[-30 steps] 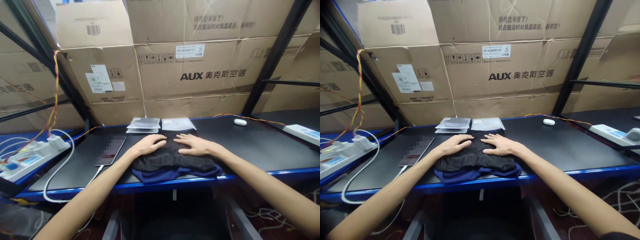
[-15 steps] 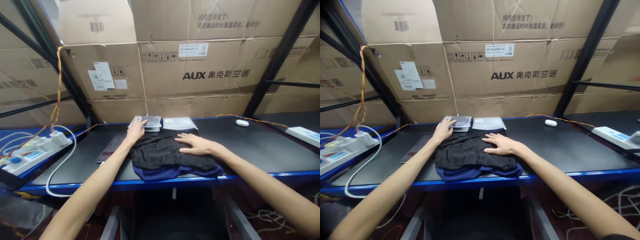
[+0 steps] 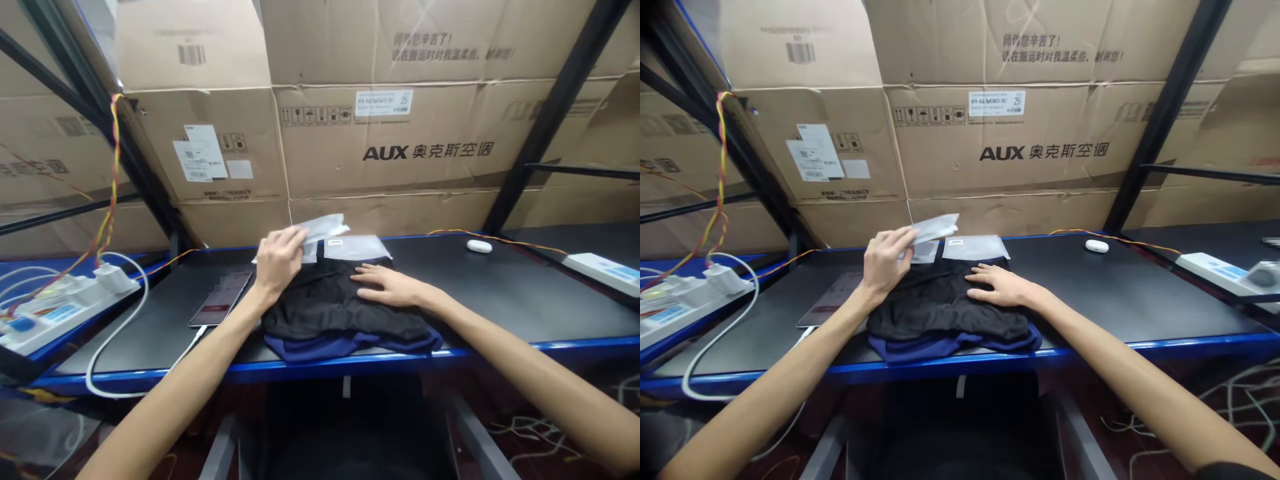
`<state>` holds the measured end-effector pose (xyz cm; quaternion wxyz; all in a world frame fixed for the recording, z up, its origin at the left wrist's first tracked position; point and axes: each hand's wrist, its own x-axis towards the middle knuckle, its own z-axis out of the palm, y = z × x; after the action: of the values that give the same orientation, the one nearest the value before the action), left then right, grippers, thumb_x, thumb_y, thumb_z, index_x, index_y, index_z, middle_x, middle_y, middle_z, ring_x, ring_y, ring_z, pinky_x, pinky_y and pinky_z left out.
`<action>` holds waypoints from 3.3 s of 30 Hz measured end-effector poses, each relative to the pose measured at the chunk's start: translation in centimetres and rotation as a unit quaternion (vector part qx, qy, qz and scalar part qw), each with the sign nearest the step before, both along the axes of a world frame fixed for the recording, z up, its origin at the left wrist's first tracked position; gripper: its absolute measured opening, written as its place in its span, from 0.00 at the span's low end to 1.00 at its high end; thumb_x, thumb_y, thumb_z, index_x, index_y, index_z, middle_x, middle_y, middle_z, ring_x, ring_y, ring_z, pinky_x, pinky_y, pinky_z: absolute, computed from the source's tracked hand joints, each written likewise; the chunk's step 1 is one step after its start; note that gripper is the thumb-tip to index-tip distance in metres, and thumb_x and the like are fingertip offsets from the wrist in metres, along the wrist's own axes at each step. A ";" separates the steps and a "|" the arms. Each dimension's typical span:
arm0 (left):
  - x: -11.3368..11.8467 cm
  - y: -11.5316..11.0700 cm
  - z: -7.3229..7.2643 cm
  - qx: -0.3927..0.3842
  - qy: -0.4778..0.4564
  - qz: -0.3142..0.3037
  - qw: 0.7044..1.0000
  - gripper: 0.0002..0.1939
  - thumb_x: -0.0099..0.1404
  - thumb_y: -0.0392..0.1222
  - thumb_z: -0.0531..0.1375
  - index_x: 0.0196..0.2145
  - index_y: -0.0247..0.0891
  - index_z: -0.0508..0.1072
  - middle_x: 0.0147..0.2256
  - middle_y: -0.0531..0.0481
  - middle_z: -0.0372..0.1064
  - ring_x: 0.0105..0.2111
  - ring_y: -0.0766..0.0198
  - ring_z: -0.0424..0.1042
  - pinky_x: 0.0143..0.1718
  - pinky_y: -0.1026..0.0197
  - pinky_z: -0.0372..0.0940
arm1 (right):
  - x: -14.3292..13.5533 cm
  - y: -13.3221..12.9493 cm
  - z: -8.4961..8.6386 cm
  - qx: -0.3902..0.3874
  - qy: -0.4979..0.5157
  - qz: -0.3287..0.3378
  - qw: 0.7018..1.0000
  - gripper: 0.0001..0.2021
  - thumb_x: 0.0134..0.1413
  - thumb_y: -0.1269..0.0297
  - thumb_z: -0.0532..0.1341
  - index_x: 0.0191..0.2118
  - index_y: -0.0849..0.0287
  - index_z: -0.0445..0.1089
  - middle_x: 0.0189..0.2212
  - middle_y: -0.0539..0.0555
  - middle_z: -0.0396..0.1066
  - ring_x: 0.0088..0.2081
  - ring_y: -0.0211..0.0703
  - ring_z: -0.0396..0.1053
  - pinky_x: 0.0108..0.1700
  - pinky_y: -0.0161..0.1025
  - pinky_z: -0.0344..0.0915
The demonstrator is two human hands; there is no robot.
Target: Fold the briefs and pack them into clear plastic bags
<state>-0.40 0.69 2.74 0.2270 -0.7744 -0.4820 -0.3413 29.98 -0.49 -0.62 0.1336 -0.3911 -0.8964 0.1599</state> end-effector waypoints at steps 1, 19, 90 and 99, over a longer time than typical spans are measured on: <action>0.6 -0.8 -0.4 -0.009 0.028 -0.022 0.999 0.22 0.72 0.40 0.50 0.60 0.47 0.69 0.59 0.50 0.67 0.55 0.48 0.65 0.56 0.47 0.61 | 0.2 0.2 0.0 0.016 0.006 -0.005 1.000 0.31 0.63 0.41 0.53 0.64 0.53 0.64 0.66 0.57 0.59 0.69 0.56 0.49 0.69 0.56 0.48; -0.1 -2.1 0.0 -0.305 0.132 -0.299 0.894 0.46 0.49 0.23 0.51 0.65 0.46 0.60 0.70 0.51 0.44 0.69 0.55 0.49 0.68 0.50 0.51 | 1.6 1.2 -0.1 0.153 0.042 -0.105 0.982 0.24 0.65 0.52 0.52 0.61 0.56 0.68 0.62 0.59 0.65 0.64 0.56 0.60 0.65 0.53 0.57; -2.2 0.5 -0.9 -0.061 0.067 -0.180 0.979 0.17 0.61 0.29 0.53 0.41 0.40 0.78 0.43 0.48 0.77 0.44 0.57 0.73 0.48 0.56 0.68 | 1.3 -3.0 -0.8 0.507 -0.061 -0.037 0.859 0.10 0.65 0.70 0.56 0.33 0.57 0.72 0.32 0.51 0.79 0.30 0.38 0.76 0.34 0.35 0.66; 1.7 -2.5 -2.8 -0.069 0.103 -0.322 0.939 0.19 0.69 0.32 0.52 0.56 0.36 0.70 0.55 0.41 0.71 0.56 0.56 0.70 0.57 0.52 0.67 | -0.1 -3.7 -0.3 0.470 -0.057 -0.030 0.880 0.10 0.65 0.68 0.56 0.34 0.56 0.73 0.32 0.50 0.80 0.29 0.37 0.75 0.33 0.33 0.65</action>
<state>1.32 -1.80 -0.04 0.0996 -0.9328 -0.2033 -0.2802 29.87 -4.20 -0.95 0.2555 -0.3178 -0.8600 -0.3068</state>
